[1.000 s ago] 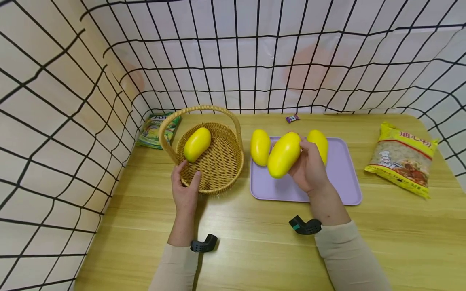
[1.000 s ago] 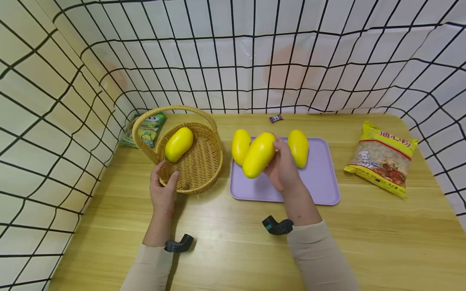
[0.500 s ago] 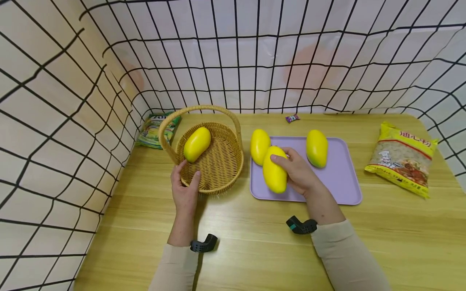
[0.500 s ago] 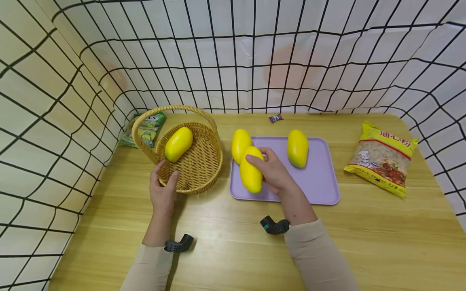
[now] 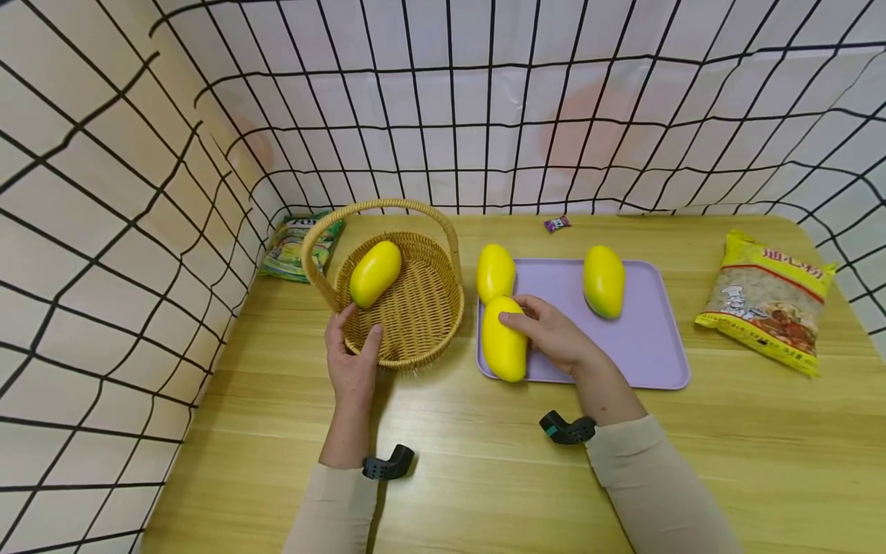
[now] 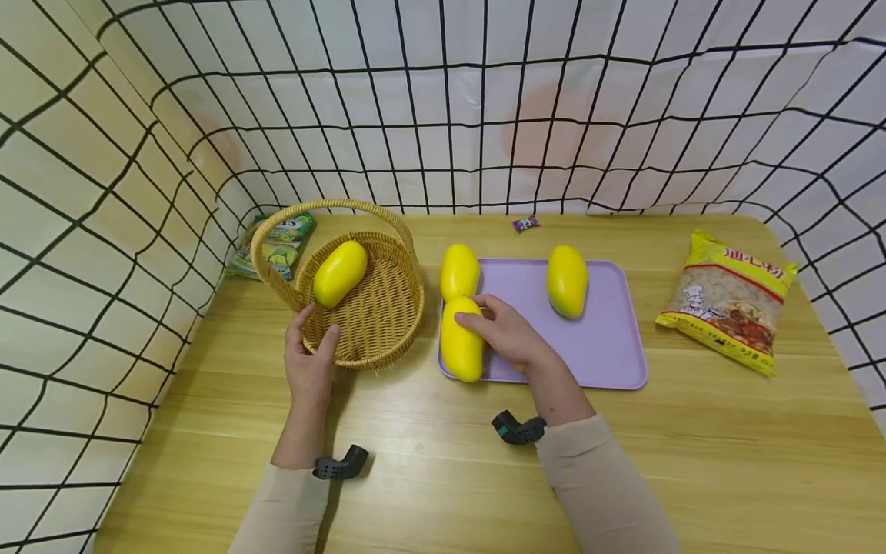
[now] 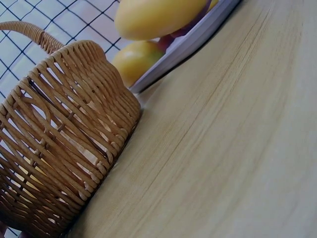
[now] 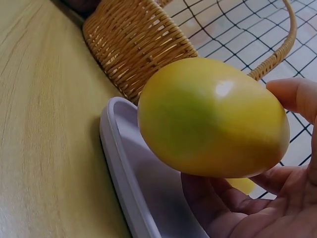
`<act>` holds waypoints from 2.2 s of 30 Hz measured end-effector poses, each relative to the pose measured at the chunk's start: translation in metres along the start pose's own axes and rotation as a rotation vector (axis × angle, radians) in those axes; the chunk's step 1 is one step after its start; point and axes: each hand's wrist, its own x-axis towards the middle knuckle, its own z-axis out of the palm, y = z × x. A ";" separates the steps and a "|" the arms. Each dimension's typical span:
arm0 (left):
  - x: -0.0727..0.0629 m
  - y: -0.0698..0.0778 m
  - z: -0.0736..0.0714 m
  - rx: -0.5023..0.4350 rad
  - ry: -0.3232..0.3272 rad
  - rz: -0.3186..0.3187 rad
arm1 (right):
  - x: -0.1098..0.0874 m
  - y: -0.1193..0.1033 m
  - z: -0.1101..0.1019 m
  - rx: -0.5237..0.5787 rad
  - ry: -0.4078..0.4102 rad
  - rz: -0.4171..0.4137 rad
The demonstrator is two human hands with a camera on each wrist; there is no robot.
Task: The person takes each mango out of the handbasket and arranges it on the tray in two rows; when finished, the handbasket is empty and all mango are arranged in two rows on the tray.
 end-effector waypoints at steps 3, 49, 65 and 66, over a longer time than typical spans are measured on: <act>-0.001 0.000 0.000 -0.001 -0.001 -0.004 | 0.001 0.001 0.000 -0.008 0.010 -0.001; -0.001 0.002 0.000 0.005 0.007 0.018 | 0.002 0.002 -0.001 -0.118 0.108 0.054; 0.000 0.002 0.000 -0.001 0.015 0.038 | 0.001 0.002 -0.003 -0.113 0.104 0.019; 0.000 0.002 0.000 -0.001 0.016 0.038 | 0.000 0.001 -0.004 -0.119 0.106 0.016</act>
